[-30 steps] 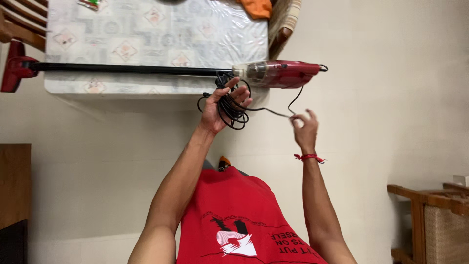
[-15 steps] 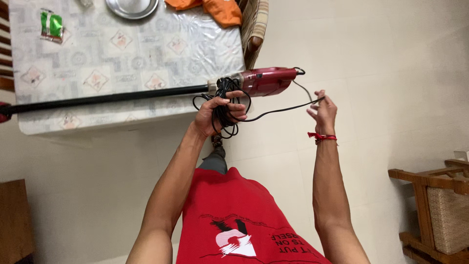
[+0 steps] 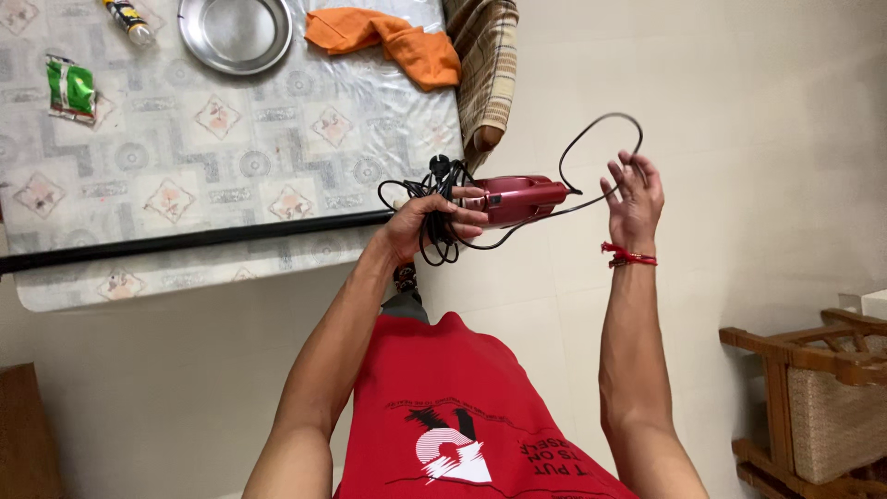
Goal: The person unplugs a vacuum cleaner cord from a wall socket, coils the cord, and places it on a table. They then detach the vacuum's wand and floor head, laying the components on the table.
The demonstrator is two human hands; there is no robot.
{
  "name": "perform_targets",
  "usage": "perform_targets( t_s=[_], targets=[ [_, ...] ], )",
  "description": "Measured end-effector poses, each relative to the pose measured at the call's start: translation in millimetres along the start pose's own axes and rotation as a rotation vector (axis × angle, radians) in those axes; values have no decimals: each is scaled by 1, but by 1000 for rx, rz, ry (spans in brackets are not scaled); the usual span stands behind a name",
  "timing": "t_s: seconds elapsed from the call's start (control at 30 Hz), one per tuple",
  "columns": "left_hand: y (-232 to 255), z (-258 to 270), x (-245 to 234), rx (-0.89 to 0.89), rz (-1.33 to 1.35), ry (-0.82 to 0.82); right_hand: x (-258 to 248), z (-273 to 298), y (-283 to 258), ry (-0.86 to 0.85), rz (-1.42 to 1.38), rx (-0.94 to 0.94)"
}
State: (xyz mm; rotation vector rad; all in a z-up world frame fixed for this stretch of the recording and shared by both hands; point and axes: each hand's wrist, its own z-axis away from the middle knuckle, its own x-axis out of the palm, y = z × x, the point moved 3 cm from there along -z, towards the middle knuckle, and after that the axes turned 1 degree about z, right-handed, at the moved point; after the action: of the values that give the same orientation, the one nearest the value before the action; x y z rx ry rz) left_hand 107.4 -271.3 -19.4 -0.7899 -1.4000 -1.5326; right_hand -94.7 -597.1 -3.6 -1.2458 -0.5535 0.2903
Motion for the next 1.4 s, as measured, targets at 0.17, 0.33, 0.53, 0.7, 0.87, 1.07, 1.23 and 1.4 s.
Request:
perform_targets(
  t_s=[0.17,0.33,0.53,0.7,0.87,1.07,1.23,1.4],
  targets=[
    [26,-17,-5,52,68,39,90,18,-49,-255,126,13],
    [45,-16,6,103,17,152,156,48,-59,-528,214,151],
    [41,-21,15,151,-106,195,176,52,-66,-617,-37,209],
    [31,-36,23,278,-152,144,173,42,-48,-680,96,68],
    [22,-55,28,333,-179,255,166,49,-30,-804,480,-228],
    [5,-62,25,417,63,267,165,74,-23,-858,1118,-692],
    [-9,-68,22,442,23,294,162,101,-11,-905,1278,-838],
    [-19,-78,22,512,305,181,155,108,-8,-895,1444,-923]
  ],
)
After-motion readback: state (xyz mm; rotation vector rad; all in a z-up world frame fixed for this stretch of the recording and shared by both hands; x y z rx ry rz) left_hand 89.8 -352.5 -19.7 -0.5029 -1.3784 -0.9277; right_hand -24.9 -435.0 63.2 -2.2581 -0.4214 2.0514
